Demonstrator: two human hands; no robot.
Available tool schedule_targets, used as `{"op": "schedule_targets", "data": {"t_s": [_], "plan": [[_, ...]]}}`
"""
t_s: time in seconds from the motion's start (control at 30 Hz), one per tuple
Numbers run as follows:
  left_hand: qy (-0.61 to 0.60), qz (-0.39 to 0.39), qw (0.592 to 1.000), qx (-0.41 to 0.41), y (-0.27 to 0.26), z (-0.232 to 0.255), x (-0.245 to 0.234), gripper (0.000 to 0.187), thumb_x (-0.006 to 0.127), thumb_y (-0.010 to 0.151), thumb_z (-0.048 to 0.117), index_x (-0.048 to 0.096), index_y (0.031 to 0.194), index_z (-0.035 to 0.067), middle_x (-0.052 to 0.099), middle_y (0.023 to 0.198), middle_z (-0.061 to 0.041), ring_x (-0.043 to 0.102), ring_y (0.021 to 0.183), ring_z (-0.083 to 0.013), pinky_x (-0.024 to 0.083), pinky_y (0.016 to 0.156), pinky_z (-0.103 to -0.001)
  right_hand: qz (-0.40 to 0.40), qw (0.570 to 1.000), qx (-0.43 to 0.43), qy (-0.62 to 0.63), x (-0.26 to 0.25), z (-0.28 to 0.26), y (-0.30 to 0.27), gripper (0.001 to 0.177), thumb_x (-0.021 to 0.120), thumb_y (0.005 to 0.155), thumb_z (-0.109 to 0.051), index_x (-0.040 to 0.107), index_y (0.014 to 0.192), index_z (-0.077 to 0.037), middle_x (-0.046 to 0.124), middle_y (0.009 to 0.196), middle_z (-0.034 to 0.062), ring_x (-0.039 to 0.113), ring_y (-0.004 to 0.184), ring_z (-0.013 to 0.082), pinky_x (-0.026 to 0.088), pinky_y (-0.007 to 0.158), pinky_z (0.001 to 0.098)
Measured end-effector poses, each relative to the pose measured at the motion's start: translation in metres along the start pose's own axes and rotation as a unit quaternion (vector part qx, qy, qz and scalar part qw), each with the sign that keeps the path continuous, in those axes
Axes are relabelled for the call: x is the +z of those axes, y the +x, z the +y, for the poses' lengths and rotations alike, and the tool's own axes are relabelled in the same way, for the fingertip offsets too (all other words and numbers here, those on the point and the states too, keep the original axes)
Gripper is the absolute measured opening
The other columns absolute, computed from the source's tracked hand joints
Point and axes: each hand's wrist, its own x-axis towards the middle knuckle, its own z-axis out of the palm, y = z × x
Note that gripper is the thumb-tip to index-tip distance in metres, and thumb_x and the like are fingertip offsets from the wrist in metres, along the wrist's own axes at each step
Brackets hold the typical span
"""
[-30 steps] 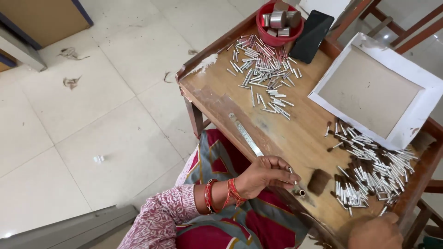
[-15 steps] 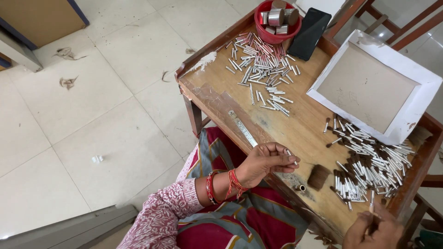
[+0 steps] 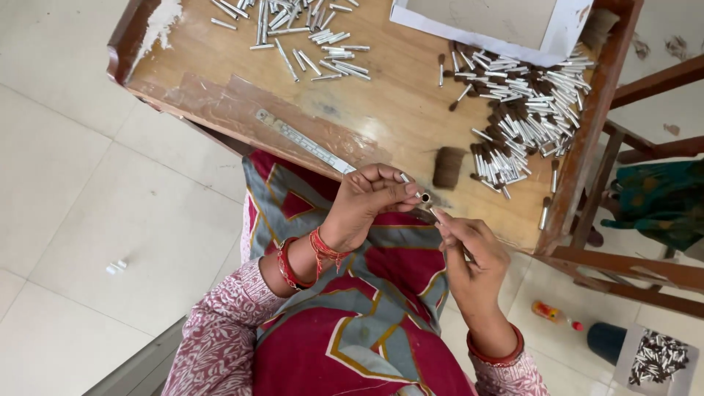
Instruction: Assembling small brushes by manually inserting bristle bundles into metal ferrules on a workbench.
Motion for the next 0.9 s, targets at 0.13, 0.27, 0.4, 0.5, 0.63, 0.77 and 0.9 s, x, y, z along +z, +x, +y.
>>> {"op": "schedule_targets", "data": {"t_s": [0.13, 0.27, 0.4, 0.5, 0.63, 0.77, 0.9], "plan": [[0.022, 0.004, 1.0, -0.018, -0.002, -0.008, 0.002, 0.012, 0.073, 0.095, 0.0, 0.067, 0.105, 0.0, 0.077, 0.102, -0.014, 0.077, 0.096, -0.0228, 0.064, 0.081, -0.032, -0.007, 0.999, 0.032, 0.033, 0.0, -0.003, 0.001, 0.045, 0.056, 0.091, 0.017, 0.072, 0.127, -0.006, 0.07, 0.102, 0.0072, 0.063, 0.079, 0.0091, 0.053, 0.07, 0.0213], [0.012, -0.021, 1.0, 0.001, -0.001, -0.016, 0.0, 0.012, 0.074, 0.094, -0.001, 0.068, 0.105, -0.001, 0.077, 0.103, -0.014, 0.076, 0.097, -0.0217, 0.065, 0.085, -0.033, -0.015, 0.999, 0.043, 0.03, 0.002, -0.001, 0.002, 0.046, 0.056, 0.091, 0.017, 0.073, 0.126, -0.006, 0.07, 0.099, 0.0062, 0.062, 0.075, 0.0078, 0.052, 0.067, 0.0205], [0.046, -0.038, 0.998, 0.019, -0.001, -0.018, 0.001, 0.012, 0.076, 0.094, -0.004, 0.069, 0.104, -0.003, 0.077, 0.102, -0.015, 0.075, 0.095, -0.0212, 0.065, 0.085, -0.035, -0.008, 0.996, 0.057, 0.061, 0.006, 0.004, 0.0, 0.043, 0.057, 0.093, 0.014, 0.073, 0.127, -0.007, 0.07, 0.1, 0.0062, 0.061, 0.072, 0.007, 0.05, 0.065, 0.0199], [0.05, -0.045, 0.997, 0.031, 0.001, -0.013, 0.002, 0.012, 0.076, 0.093, -0.004, 0.069, 0.103, -0.004, 0.076, 0.103, -0.016, 0.076, 0.097, -0.0211, 0.066, 0.087, -0.035, -0.001, 0.996, 0.048, 0.075, 0.007, 0.004, 0.001, 0.037, 0.06, 0.098, 0.01, 0.072, 0.127, -0.008, 0.07, 0.101, 0.0049, 0.063, 0.074, 0.0062, 0.052, 0.067, 0.0199], [0.043, -0.056, 0.995, 0.07, 0.01, -0.004, 0.0, 0.015, 0.076, 0.092, -0.002, 0.07, 0.106, -0.003, 0.076, 0.11, -0.013, 0.075, 0.099, -0.0168, 0.065, 0.09, -0.031, -0.013, 0.994, 0.099, 0.043, -0.013, 0.012, 0.01, 0.032, 0.066, 0.098, 0.006, 0.074, 0.126, -0.008, 0.068, 0.1, 0.0069, 0.062, 0.07, 0.0078, 0.043, 0.058, 0.0201], [0.209, -0.047, 0.97, 0.119, 0.013, 0.001, -0.002, 0.021, 0.077, 0.093, -0.001, 0.075, 0.113, -0.002, 0.07, 0.103, -0.005, 0.07, 0.09, -0.009, 0.062, 0.082, -0.024, 0.094, 0.973, 0.051, -0.204, -0.051, 0.072, 0.017, 0.052, 0.051, 0.097, 0.011, 0.065, 0.144, -0.005, 0.059, 0.12, 0.0141, 0.066, 0.091, 0.0185, 0.053, 0.081, 0.0305], [0.309, -0.056, 0.934, 0.169, 0.01, -0.007, -0.003, 0.017, 0.082, 0.088, -0.003, 0.077, 0.104, -0.003, 0.067, 0.097, -0.004, 0.067, 0.085, -0.0074, 0.058, 0.078, -0.021, 0.142, 0.9, -0.023, -0.41, -0.052, 0.054, 0.041, 0.041, 0.061, 0.095, 0.008, 0.065, 0.135, 0.002, 0.059, 0.126, 0.0194, 0.064, 0.107, 0.0331, 0.053, 0.094, 0.0404]]}}
